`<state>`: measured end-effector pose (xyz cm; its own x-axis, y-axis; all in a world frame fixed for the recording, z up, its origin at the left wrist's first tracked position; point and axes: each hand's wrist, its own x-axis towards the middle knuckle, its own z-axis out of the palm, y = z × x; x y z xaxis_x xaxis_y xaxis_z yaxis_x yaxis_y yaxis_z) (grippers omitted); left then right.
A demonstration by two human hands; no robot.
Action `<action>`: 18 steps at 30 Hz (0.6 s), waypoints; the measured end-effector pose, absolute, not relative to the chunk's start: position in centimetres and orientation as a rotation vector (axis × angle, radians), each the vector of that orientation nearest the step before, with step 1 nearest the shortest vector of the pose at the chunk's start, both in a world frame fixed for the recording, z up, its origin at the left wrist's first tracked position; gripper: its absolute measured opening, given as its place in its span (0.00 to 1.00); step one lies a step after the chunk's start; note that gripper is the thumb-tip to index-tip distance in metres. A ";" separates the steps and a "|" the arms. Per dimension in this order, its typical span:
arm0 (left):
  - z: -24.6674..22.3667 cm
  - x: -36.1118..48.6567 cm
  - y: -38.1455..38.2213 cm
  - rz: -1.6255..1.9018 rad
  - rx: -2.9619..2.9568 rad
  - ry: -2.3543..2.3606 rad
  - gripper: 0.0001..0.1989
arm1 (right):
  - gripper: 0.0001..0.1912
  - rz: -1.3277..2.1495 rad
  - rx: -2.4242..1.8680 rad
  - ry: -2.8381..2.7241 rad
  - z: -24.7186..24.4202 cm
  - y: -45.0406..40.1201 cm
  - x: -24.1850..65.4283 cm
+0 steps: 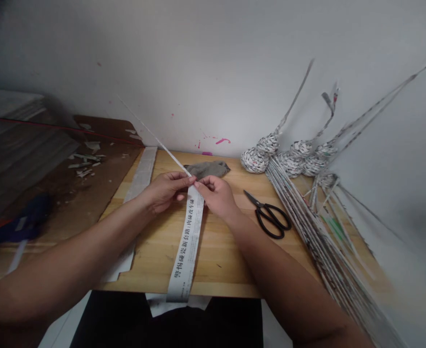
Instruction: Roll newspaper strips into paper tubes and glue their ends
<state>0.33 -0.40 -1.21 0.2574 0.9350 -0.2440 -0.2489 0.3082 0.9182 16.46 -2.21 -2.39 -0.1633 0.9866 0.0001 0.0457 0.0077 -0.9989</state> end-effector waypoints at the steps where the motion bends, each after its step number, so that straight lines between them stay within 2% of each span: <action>1: -1.2 0.3 -0.4 0.972 0.903 0.971 0.11 | 0.16 1.304 -1.161 -1.370 -2.4 -2.2 16.4; 8: -1.3 0.3 -0.3 0.974 0.888 1.043 0.04 | 0.13 1.395 -1.266 -1.425 -2.0 -2.3 16.3; 18: -0.4 0.5 -0.8 0.905 0.800 0.995 0.05 | 0.22 1.276 -1.402 -1.842 -1.8 -1.9 18.5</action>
